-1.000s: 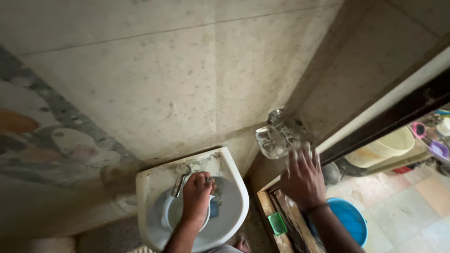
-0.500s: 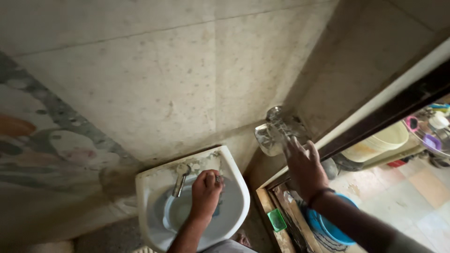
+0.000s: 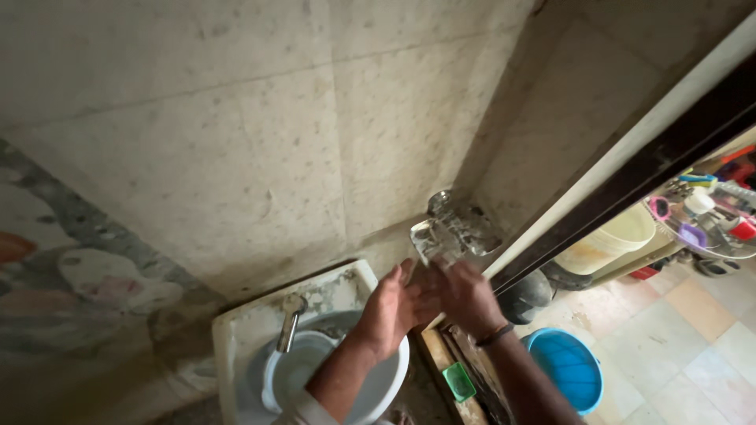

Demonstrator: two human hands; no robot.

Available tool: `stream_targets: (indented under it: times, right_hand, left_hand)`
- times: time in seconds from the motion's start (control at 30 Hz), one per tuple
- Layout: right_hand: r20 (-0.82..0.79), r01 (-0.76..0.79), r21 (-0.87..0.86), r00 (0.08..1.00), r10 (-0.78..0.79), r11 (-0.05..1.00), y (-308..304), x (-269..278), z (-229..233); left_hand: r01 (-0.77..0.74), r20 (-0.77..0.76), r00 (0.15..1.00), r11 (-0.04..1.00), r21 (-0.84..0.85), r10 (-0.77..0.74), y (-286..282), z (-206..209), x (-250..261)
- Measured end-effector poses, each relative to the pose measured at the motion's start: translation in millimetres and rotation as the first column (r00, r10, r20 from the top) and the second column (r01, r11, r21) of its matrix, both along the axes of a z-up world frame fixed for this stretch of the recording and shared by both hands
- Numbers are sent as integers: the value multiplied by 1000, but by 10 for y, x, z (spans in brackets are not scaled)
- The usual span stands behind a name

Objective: The person cleans a small bathroom sink and its surroundings by hand using water and a cloth, then rinses the area with a small cup.

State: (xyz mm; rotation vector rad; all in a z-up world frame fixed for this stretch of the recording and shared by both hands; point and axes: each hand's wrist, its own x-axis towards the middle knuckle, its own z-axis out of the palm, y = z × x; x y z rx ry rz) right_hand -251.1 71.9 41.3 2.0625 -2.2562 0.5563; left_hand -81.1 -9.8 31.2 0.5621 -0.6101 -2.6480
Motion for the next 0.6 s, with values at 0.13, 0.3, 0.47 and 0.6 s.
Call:
stream_targets:
  times: [0.13,0.3,0.47,0.6]
  right_hand:
    - [-285,-13,-166,958,-36,986,-222,-211,-81]
    - [-293,247,598,953,-79,762,-589,-73,451]
    - [-67,-100,166,991,112,981,-490,-77,93]
    - [-484,-122,-63,872,77,990,-548,-365,97]
  left_hand:
    - [-151,232,956,980,-132,179,-53,-41,128]
    - [-284,281,915,957,-67,291,-119,-303,395]
    - [-384,294,875,921,-65,386,-163,-521,594]
    - [-449,313,836,890,-82,450,-283,-608,726]
